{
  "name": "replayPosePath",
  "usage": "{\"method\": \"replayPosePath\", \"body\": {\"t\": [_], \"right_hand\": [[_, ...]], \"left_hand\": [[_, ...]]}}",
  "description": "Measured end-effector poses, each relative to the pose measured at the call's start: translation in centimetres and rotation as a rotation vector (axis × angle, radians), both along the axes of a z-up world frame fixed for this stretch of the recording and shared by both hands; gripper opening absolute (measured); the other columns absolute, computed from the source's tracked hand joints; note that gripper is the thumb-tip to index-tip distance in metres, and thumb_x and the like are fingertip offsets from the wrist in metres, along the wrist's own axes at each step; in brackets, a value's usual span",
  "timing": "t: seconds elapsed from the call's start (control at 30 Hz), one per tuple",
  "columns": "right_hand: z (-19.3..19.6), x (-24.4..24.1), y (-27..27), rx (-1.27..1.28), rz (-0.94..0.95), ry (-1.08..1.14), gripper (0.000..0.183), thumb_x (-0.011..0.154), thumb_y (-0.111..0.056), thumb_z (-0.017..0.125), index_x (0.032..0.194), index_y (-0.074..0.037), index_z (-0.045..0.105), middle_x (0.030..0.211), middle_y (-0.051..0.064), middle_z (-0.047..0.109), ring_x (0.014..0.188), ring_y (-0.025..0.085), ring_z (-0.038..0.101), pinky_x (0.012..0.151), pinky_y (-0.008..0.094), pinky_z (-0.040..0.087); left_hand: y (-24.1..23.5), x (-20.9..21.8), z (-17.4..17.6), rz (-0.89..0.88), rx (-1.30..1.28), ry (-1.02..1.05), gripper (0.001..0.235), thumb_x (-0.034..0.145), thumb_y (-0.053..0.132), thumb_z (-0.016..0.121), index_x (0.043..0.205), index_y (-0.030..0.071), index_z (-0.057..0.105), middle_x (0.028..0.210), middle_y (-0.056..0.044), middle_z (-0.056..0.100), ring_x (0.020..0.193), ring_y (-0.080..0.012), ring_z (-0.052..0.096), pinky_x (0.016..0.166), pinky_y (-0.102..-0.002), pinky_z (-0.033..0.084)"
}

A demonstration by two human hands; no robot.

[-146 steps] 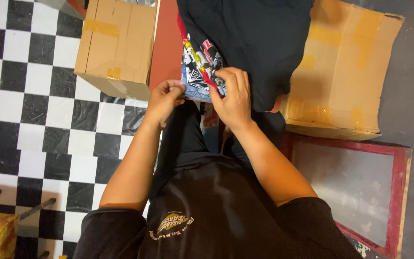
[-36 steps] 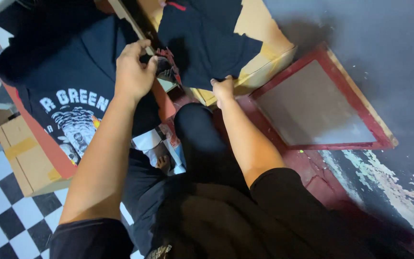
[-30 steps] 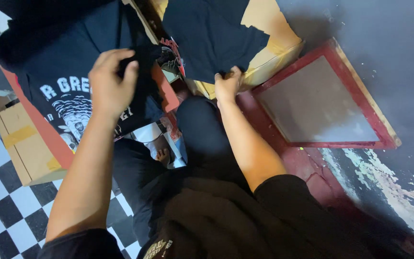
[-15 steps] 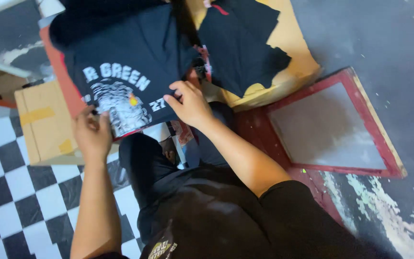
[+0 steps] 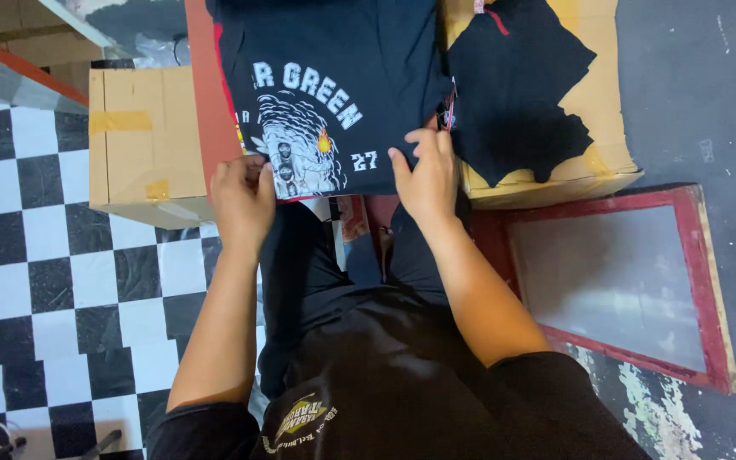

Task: Preparing and aligning printed t-shirts on a heat press machine for final processing

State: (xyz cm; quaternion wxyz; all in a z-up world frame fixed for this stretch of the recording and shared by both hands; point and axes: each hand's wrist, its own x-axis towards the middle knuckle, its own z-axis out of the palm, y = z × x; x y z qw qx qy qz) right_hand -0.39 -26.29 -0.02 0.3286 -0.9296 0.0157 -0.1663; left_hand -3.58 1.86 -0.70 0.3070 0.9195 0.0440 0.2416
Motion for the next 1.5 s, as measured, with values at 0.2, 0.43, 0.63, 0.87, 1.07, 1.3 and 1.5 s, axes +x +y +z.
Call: {"method": "replayPosePath", "body": {"t": [0.2,0.43,0.63,0.87,1.07,1.3,1.5], "right_hand": [[-1.8,0.6,-1.2,0.092,-0.026,0.104,0.037,0.086,-0.036,0.084,0.103,-0.016,0.058,0.085,0.002,0.056,0.080,0.029,0.067,0.072,0.043,0.055],[1.1,1.5,-0.7,0.213,-0.048,0.118,0.030,0.082,-0.027,0.085,0.090,-0.011,0.061,0.084,0.006,0.062,0.077,0.027,0.070,0.068,0.037,0.056],[3.1,2.8,-1.1,1.070,-0.145,0.444,0.056,0.088,-0.026,0.082,0.130,0.001,0.056,0.097,0.008,0.065,0.067,0.010,0.060,0.042,0.019,0.040],[3.4,4.7,-1.6,1.012,0.030,0.435,0.040,0.089,-0.016,0.082,0.119,0.004,0.064,0.086,0.007,0.068,0.074,0.014,0.069,0.059,0.024,0.059],[2.6,3.4,-1.7,0.804,0.054,0.390,0.029,0.089,-0.015,0.078,0.110,-0.001,0.065,0.084,0.007,0.068,0.070,0.011,0.065,0.051,0.023,0.050],[4.7,1.6,0.6,1.215,-0.011,0.589,0.052,0.097,-0.026,0.072,0.135,0.000,0.049,0.103,0.010,0.056,0.081,0.019,0.067,0.061,0.036,0.065],[3.2,1.9,1.6,1.228,0.012,0.599,0.068,0.090,-0.040,0.081,0.132,0.004,0.049,0.093,0.010,0.057,0.067,0.018,0.063,0.047,0.035,0.062]], "left_hand": [[-0.8,-0.9,3.0,-0.057,-0.275,0.223,0.035,0.109,0.038,0.063,0.094,0.009,0.075,0.081,-0.015,0.059,0.083,-0.0444,0.063,0.077,-0.048,0.050],[-1.1,0.5,3.8,-0.088,-0.390,0.356,0.025,0.100,0.037,0.073,0.098,0.012,0.069,0.084,-0.012,0.061,0.086,-0.0331,0.068,0.074,-0.043,0.054],[-2.4,1.9,9.0,-0.029,-1.541,0.362,0.014,0.098,0.023,0.063,0.097,0.012,0.054,0.091,-0.004,0.062,0.081,-0.0172,0.072,0.071,-0.040,0.070],[-1.5,4.2,8.1,-0.143,-1.514,0.574,0.046,0.092,0.016,0.064,0.136,0.011,0.052,0.103,-0.008,0.069,0.085,-0.0199,0.077,0.072,-0.041,0.069],[-0.9,5.0,6.7,-0.170,-1.487,0.530,0.053,0.090,0.010,0.062,0.141,0.010,0.050,0.111,-0.010,0.068,0.090,-0.0225,0.077,0.074,-0.047,0.069],[-2.1,5.6,11.3,-0.179,-1.785,0.422,0.051,0.086,0.001,0.061,0.137,0.003,0.058,0.114,-0.022,0.069,0.096,-0.0360,0.077,0.081,-0.052,0.068],[-1.0,5.5,11.5,-0.165,-1.866,0.413,0.050,0.085,-0.001,0.061,0.135,0.002,0.059,0.116,-0.026,0.067,0.098,-0.0413,0.076,0.083,-0.055,0.067]]}}
